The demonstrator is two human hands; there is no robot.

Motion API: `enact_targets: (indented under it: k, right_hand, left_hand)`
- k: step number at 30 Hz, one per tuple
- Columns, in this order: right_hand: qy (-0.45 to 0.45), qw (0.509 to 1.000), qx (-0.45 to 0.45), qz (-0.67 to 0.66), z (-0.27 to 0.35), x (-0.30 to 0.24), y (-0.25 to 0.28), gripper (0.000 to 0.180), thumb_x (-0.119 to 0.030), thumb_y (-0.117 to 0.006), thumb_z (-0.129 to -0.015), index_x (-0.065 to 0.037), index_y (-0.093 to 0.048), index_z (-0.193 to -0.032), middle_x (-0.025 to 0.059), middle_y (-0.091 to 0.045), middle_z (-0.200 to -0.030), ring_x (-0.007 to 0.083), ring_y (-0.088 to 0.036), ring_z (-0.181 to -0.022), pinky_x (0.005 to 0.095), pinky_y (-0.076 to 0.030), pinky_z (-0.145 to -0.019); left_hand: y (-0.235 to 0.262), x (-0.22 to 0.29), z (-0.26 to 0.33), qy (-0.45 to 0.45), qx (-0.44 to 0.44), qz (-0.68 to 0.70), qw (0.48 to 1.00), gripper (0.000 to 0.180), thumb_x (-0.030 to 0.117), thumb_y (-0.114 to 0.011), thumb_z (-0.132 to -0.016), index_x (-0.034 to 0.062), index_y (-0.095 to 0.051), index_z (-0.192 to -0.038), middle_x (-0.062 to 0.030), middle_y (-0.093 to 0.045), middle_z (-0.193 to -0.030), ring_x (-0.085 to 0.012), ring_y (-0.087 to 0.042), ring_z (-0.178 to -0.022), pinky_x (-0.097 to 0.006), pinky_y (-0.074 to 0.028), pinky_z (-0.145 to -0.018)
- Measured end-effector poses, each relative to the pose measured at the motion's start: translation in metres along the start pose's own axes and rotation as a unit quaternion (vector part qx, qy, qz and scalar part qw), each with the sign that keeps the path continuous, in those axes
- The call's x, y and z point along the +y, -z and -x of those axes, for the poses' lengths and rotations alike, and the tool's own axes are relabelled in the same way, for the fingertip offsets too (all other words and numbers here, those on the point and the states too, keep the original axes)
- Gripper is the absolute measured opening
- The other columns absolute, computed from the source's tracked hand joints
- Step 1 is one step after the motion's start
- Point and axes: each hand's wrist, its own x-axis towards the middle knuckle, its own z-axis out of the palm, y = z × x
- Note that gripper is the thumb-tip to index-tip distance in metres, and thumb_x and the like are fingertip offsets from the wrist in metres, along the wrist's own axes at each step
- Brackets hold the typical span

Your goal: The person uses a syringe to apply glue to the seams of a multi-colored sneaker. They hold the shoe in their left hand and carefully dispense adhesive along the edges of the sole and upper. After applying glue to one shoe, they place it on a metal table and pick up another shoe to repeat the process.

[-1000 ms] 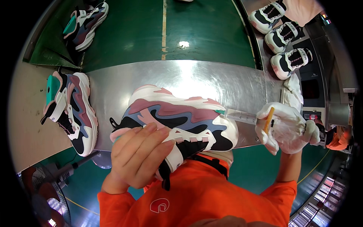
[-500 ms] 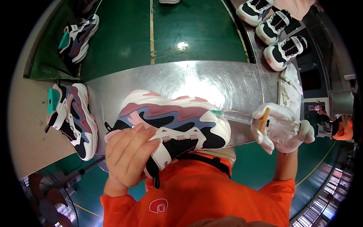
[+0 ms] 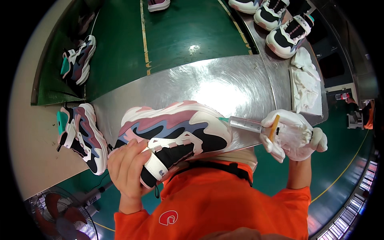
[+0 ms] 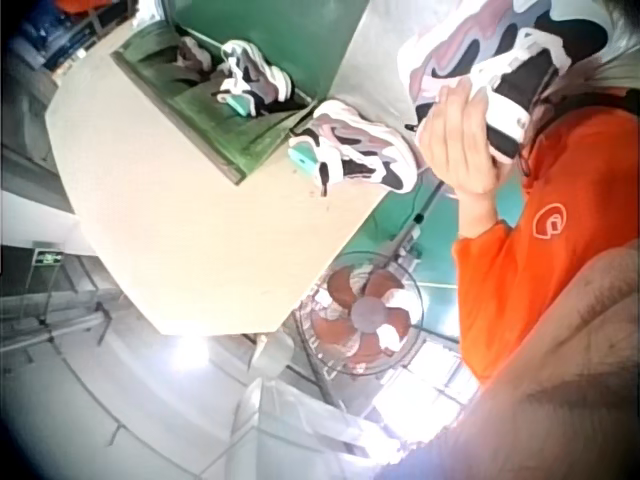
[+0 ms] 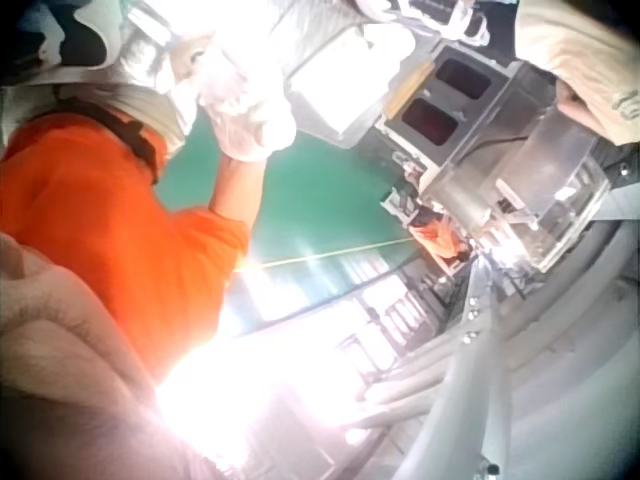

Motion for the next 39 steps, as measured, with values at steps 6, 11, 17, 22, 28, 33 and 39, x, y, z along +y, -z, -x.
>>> enact_targets:
  k: [6,11,17,22,28,33,39]
  right_hand:
    - [0.032,0.998,0.05,-0.007,0.013,0.018,0.004,0.121,-0.053,-0.081,-0.039,0.024,-0.041,-0.123,0.0305,-0.059,-0.092,0.0203,-0.054,-0.053,0.0281,-0.044,-0.044]
    - [0.051,0.998,0.004,-0.033,0.017,0.026,0.002,0.12,-0.052,-0.083,-0.045,0.024,-0.035,-0.125,0.0286,-0.055,-0.083,0.0211,-0.05,-0.052,0.0291,-0.044,-0.042]
    - [0.102,0.992,0.022,-0.07,0.028,0.046,-0.005,0.115,-0.05,-0.078,-0.047,0.023,-0.036,-0.125,0.022,-0.053,-0.074,0.0215,-0.051,-0.05,0.027,-0.045,-0.043]
    - [0.145,0.978,0.019,-0.15,0.041,0.069,-0.008,0.116,-0.037,-0.074,-0.04,0.023,-0.032,-0.13,0.0322,-0.054,-0.096,0.0261,-0.054,-0.052,0.0279,-0.047,-0.051]
    - [0.167,0.974,0.095,-0.119,0.049,0.082,-0.03,0.12,-0.048,-0.075,-0.046,0.019,-0.028,-0.134,0.0259,-0.053,-0.087,0.0224,-0.051,-0.053,0.027,-0.044,-0.044]
    - [0.164,0.968,0.169,-0.084,0.053,0.083,-0.05,0.117,-0.05,-0.074,-0.047,0.018,-0.032,-0.132,0.0248,-0.054,-0.088,0.022,-0.051,-0.053,0.0268,-0.044,-0.045]
    - [0.162,0.961,0.214,-0.069,0.058,0.083,-0.07,0.11,-0.046,-0.07,-0.046,0.019,-0.039,-0.129,0.026,-0.057,-0.095,0.0236,-0.054,-0.053,0.0268,-0.045,-0.05]
  left_hand:
    - [0.003,0.021,0.012,0.009,-0.015,-0.056,0.998,0.065,0.039,-0.087,-0.066,0.0026,-0.056,-0.11,-0.0168,-0.066,-0.105,-0.0342,-0.062,-0.095,-0.041,-0.048,-0.083]
    - [0.004,0.039,0.021,0.02,-0.024,-0.098,0.995,0.065,0.037,-0.086,-0.068,0.0017,-0.055,-0.113,-0.017,-0.065,-0.104,-0.0329,-0.06,-0.093,-0.039,-0.046,-0.083]
    - [0.001,0.044,0.028,0.013,-0.009,-0.11,0.994,0.065,0.036,-0.086,-0.068,-0.0008,-0.057,-0.112,-0.0172,-0.065,-0.103,-0.0318,-0.06,-0.093,-0.038,-0.044,-0.083]
    - [-0.003,0.047,0.031,0.011,0.01,-0.113,0.994,0.065,0.036,-0.086,-0.068,-0.0016,-0.058,-0.113,-0.0172,-0.065,-0.104,-0.0316,-0.06,-0.095,-0.038,-0.043,-0.085]
    - [-0.008,0.043,0.032,0.001,0.043,-0.119,0.992,0.054,0.042,-0.083,-0.07,0.0058,-0.062,-0.106,-0.0097,-0.066,-0.104,-0.0243,-0.057,-0.094,-0.032,-0.045,-0.081]
    - [-0.005,0.044,0.035,0.007,0.031,-0.097,0.995,0.063,0.037,-0.086,-0.069,0.001,-0.058,-0.113,-0.0142,-0.066,-0.106,-0.0294,-0.061,-0.097,-0.037,-0.041,-0.086]
    - [-0.005,0.043,0.034,0.004,0.042,-0.077,0.996,0.062,0.036,-0.086,-0.068,0.0017,-0.059,-0.112,-0.0137,-0.066,-0.106,-0.0291,-0.061,-0.095,-0.036,-0.041,-0.087]
